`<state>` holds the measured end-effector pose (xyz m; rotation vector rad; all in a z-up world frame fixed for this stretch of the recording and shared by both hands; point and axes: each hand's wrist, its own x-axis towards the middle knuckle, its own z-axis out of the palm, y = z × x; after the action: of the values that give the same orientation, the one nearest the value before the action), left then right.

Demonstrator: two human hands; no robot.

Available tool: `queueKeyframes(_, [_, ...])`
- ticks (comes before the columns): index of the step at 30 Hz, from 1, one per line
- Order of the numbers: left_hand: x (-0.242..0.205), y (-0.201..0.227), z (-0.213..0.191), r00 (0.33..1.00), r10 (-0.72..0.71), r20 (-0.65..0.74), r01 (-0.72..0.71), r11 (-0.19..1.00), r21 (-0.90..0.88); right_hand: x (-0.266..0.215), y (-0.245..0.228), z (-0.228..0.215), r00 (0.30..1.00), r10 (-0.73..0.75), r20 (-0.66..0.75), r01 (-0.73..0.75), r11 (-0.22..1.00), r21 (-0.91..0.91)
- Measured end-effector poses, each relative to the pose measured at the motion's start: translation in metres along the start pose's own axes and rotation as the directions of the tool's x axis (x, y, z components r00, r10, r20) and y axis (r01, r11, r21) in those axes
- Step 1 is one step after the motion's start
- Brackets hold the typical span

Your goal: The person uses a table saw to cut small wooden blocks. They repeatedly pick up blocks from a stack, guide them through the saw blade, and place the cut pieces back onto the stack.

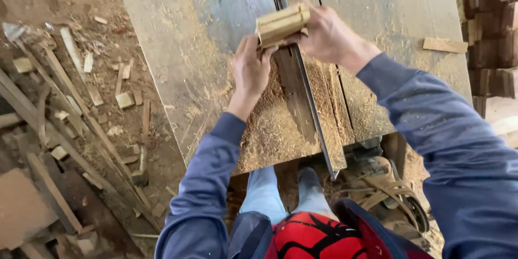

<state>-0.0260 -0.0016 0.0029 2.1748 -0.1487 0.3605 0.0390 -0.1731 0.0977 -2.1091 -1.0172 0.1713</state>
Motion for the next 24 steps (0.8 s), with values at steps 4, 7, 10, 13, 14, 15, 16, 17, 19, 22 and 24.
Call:
queueKeyframes(4, [0.009,0.002,-0.002,0.999,0.014,-0.05,-0.017,0.998,-0.057,0.011,0.001,-0.004,0.998,-0.069,-0.014,0.069,0.997,0.03])
queueKeyframes(7, [0.01,-0.004,0.002,0.998,0.026,-0.059,-0.029,0.999,-0.045,0.012,0.009,-0.003,0.999,-0.043,-0.005,0.043,0.999,0.023])
queueKeyframes(10, [0.013,-0.012,0.006,0.996,0.027,-0.081,-0.032,0.998,-0.059,0.015,0.012,-0.001,0.996,-0.077,-0.038,0.079,0.995,0.056])
queueKeyframes(13, [0.022,-0.021,0.013,0.993,0.051,-0.105,-0.056,0.997,-0.046,0.023,0.014,-0.005,0.989,-0.12,-0.084,0.125,0.991,0.054])
queueKeyframes(14, [0.024,-0.02,0.013,0.993,0.052,-0.106,-0.056,0.998,-0.043,0.023,0.019,-0.003,0.989,-0.123,-0.085,0.128,0.99,0.055])
queueKeyframes(15, [0.026,-0.02,0.013,0.992,0.046,-0.115,-0.053,0.997,-0.062,0.023,0.024,-0.003,0.991,-0.096,-0.09,0.098,0.995,0.019])
queueKeyframes(16, [0.028,-0.019,0.012,0.992,0.039,-0.119,-0.049,0.995,-0.082,0.022,0.028,-0.001,0.993,-0.065,-0.098,0.064,0.998,-0.016])
queueKeyframes(17, [0.03,-0.019,0.012,0.992,0.04,-0.117,-0.049,0.996,-0.079,0.024,0.03,-0.001,0.993,-0.064,-0.101,0.063,0.998,-0.014])
queueKeyframes(19, [0.036,-0.018,0.011,0.991,0.025,-0.128,-0.036,0.995,-0.089,0.029,0.035,-0.001,0.981,-0.126,-0.146,0.124,0.992,-0.018])
queueKeyframes(22, [0.046,-0.02,0.011,0.99,0.025,-0.138,-0.037,0.995,-0.091,0.039,0.034,-0.005,0.979,-0.142,-0.147,0.141,0.99,-0.019])
queueKeyframes(24, [0.052,-0.026,0.013,0.989,0.029,-0.143,-0.038,0.998,-0.059,0.044,0.038,-0.005,0.981,-0.12,-0.151,0.123,0.992,0.011])
